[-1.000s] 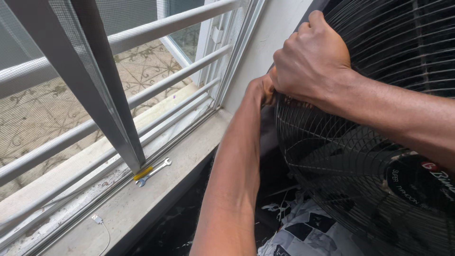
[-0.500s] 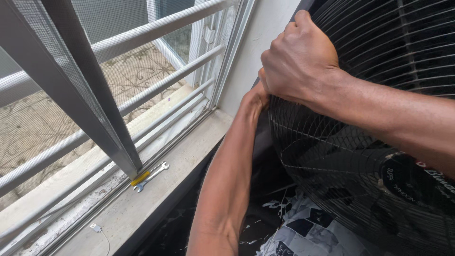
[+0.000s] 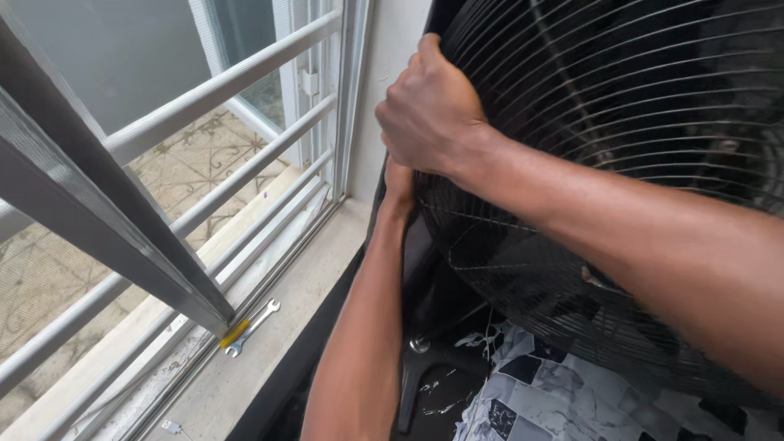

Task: The person uses a wrench to tighten the central hub of a standing fan's blades. They then pick up the front wire cage and attach it to the fan head, aligning and securing the clips to complete the assembly.

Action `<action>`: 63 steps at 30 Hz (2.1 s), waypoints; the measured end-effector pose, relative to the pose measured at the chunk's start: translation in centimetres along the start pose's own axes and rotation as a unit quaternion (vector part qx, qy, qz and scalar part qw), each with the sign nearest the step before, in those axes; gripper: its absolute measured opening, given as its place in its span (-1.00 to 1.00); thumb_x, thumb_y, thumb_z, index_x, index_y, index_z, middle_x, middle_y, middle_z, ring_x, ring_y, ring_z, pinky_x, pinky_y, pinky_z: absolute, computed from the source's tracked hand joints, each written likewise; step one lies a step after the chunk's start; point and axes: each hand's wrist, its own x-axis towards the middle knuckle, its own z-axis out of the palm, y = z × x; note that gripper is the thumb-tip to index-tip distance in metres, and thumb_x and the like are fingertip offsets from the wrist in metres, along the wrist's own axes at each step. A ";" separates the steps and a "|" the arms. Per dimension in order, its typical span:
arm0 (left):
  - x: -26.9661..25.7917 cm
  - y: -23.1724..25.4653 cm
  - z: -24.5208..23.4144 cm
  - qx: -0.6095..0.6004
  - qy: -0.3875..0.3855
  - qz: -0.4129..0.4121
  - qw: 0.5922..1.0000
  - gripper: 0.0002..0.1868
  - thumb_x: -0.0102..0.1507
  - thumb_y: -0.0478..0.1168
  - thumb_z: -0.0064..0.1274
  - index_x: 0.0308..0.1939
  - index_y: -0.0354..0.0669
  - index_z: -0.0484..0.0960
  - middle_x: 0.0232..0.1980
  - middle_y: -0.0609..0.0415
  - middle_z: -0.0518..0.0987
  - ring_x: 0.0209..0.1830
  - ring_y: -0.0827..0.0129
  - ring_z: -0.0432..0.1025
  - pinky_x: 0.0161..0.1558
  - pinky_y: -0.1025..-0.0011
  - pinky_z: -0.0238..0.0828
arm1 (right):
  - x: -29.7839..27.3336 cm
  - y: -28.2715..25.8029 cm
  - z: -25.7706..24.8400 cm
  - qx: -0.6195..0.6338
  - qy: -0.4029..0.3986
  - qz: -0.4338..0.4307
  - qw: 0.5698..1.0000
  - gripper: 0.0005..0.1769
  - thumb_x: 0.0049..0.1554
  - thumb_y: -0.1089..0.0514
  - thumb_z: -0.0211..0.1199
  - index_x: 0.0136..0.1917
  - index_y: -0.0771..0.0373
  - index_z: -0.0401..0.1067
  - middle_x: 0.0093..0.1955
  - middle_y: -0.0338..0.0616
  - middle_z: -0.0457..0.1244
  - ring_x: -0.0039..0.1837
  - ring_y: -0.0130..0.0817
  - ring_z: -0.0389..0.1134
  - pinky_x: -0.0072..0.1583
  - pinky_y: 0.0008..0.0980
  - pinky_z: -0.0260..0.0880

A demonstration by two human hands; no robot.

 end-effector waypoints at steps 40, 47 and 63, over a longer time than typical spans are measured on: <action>-31.9 -2.3 24.7 -0.309 0.264 -0.415 0.814 0.27 -0.04 0.77 -0.74 0.56 0.19 0.13 0.62 0.03 0.13 0.49 -0.13 0.14 0.35 -0.39 0.04 | -53.1 -14.9 -1.7 0.625 0.153 0.716 -0.269 -0.70 0.30 -0.05 0.03 0.10 0.19 0.39 0.12 -0.18 0.29 0.15 -0.25 0.31 0.23 -0.22 0.31; -31.9 -5.2 26.5 -0.311 0.364 -0.402 0.781 0.52 0.06 0.89 -0.63 0.56 -0.44 0.12 0.59 -0.26 0.21 0.41 -0.23 0.24 0.33 -0.15 0.31 | -55.4 -18.2 2.5 0.605 0.205 0.681 -0.358 -0.85 0.27 0.15 0.04 -0.04 0.26 0.36 -0.01 -0.14 0.26 0.07 -0.24 0.29 0.17 -0.22 0.40; -31.3 -5.3 27.6 -0.273 0.369 -0.302 0.835 0.31 -0.03 0.79 -0.61 0.48 -0.01 0.33 0.50 -0.06 0.37 0.38 -0.09 0.32 0.28 -0.04 0.37 | -51.6 -15.8 1.4 0.526 0.211 0.719 -0.402 -0.83 0.26 0.11 0.00 0.04 0.17 0.36 0.11 -0.24 0.24 0.15 -0.31 0.23 0.20 -0.24 0.32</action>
